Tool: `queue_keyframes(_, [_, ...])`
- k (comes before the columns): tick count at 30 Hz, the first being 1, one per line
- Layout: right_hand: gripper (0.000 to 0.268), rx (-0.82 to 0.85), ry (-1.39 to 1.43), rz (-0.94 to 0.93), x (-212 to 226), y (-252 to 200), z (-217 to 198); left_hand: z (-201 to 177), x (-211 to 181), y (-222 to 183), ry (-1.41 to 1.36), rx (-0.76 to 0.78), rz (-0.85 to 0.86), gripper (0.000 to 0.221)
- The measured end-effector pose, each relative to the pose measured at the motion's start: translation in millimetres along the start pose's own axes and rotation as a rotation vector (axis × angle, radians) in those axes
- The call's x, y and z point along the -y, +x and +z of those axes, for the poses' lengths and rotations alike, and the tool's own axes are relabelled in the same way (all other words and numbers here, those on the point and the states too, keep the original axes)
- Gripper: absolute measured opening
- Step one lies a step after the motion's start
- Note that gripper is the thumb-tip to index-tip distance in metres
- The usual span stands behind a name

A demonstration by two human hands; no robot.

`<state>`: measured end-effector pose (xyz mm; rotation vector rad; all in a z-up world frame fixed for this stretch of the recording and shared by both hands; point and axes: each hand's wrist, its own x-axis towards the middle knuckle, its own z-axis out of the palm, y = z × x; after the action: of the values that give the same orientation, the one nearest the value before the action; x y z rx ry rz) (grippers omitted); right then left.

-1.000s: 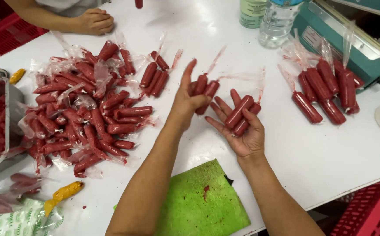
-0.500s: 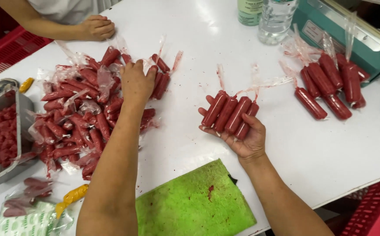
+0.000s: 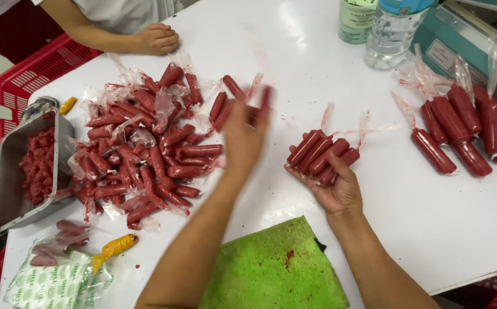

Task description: The person repeatedly picks up small red sausages, places them into clear plastic bags, and ties the bags closed by hand. The person then places the tied bags onto a pile on the table. Another person is visible in the background performing a similar task.

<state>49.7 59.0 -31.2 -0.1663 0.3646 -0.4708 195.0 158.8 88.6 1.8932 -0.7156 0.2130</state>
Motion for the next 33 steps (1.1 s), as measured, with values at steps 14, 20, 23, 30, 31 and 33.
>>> queue_keyframes(14, [0.07,0.115,0.16,0.003,6,-24,29,-8,105,48,0.906,0.406,-0.037,0.06])
queue_keyframes(20, [0.07,0.067,0.114,0.009,7,-25,32,10,94,34,0.705,0.489,-0.038,0.072])
queue_keyframes(23, [0.065,-0.073,0.059,-0.109,16,-34,24,17,12,-22,0.253,0.587,-0.215,0.078])
queue_keyframes(30, [0.064,-0.131,-0.044,-0.417,104,-134,21,60,-7,-93,-0.717,0.695,-0.786,0.062])
queue_keyframes(31, [0.059,-0.086,-0.098,-0.497,119,-148,22,62,-17,-93,-0.736,0.619,-0.855,0.053])
queue_keyframes(33, [0.054,-0.043,-0.168,-0.613,148,-164,29,71,-43,-85,-0.77,0.58,-0.908,0.045])
